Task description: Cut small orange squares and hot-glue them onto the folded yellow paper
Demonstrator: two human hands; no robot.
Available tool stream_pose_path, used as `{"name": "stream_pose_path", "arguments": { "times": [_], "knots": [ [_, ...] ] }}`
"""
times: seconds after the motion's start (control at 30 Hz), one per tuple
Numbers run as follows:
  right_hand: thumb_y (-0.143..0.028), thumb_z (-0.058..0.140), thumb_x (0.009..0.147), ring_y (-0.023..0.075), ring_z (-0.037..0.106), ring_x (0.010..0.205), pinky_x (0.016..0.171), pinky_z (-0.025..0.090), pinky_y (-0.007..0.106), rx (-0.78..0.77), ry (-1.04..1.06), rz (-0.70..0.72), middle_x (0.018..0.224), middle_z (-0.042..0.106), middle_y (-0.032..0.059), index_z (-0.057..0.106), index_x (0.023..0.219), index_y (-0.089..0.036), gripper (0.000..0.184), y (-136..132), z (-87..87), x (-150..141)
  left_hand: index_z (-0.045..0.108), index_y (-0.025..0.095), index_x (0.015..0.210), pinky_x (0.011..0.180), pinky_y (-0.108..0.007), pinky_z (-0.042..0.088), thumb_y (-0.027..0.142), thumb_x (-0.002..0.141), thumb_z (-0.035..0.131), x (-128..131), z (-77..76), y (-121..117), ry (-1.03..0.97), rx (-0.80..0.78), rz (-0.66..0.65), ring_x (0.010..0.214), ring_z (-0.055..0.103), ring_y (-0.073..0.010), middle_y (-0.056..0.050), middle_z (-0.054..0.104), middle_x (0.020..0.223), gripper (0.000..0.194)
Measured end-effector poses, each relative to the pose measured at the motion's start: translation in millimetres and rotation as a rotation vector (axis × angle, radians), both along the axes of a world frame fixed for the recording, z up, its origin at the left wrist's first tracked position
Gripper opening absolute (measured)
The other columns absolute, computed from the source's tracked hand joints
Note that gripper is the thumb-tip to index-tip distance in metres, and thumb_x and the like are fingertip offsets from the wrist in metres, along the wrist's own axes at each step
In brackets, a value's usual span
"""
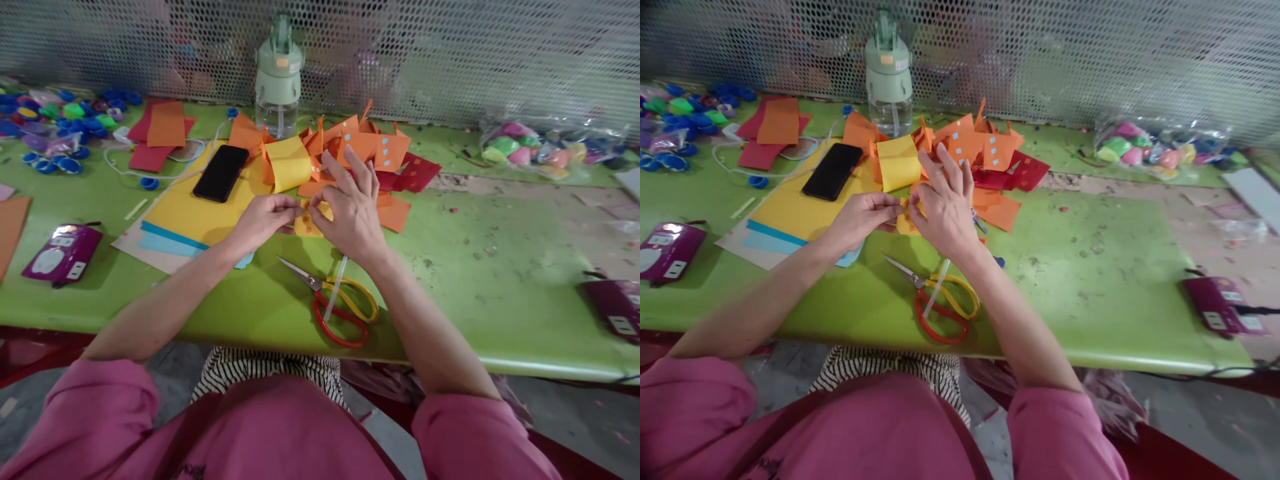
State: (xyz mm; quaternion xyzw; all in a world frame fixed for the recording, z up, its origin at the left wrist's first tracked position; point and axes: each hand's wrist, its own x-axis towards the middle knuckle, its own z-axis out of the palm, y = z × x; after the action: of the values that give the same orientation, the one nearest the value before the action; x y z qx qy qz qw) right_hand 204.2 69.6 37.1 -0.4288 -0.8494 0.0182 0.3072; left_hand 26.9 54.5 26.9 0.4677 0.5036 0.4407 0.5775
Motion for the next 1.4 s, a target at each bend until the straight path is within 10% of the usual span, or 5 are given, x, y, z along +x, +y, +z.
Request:
{"name": "stream_pose_path", "arguments": {
  "times": [0.6, 1.1, 1.4],
  "knots": [
    [-0.017, 0.056, 0.087, 0.0347, 0.030, 0.148, 0.120, 0.008, 0.073, 0.012, -0.082, 0.132, 0.145, 0.054, 0.0003, 0.068, 0.100, -0.029, 0.021, 1, 16.9, -3, 0.073, 0.014, 0.082, 0.062, -0.021, 0.054, 0.013, 0.081, 0.072, -3, -8.1, 1, 0.021, 0.015, -0.047, 0.063, 0.060, -0.0072, 0.000, 0.070, 0.079, 0.001],
    [-0.040, 0.060, 0.093, 0.0322, 0.049, 0.132, 0.114, 0.028, 0.061, 0.016, -0.022, -0.164, 0.130, 0.067, 0.0070, 0.068, 0.107, -0.026, 0.021, 1, -2.4, 14, 0.066, 0.016, 0.084, 0.064, -0.022, 0.055, 0.017, 0.082, 0.069, -3, -2.0, 3, -0.095, -0.109, 0.020, 0.063, 0.065, -0.0092, 0.001, 0.069, 0.075, 0.004],
    [-0.034, 0.055, 0.095, 0.0253, 0.064, 0.100, 0.116, 0.023, 0.060, -0.086, -0.017, -0.108, 0.092, 0.074, 0.0030, 0.067, 0.086, -0.024, 0.018, -5, -4.5, 4, 0.070, 0.018, 0.082, 0.056, -0.020, 0.044, 0.044, 0.080, 0.072, -12, -16.5, 3, 0.203, 0.210, -0.048, 0.058, 0.053, -0.0092, 0.003, 0.059, 0.063, 0.026]
  ]
}}
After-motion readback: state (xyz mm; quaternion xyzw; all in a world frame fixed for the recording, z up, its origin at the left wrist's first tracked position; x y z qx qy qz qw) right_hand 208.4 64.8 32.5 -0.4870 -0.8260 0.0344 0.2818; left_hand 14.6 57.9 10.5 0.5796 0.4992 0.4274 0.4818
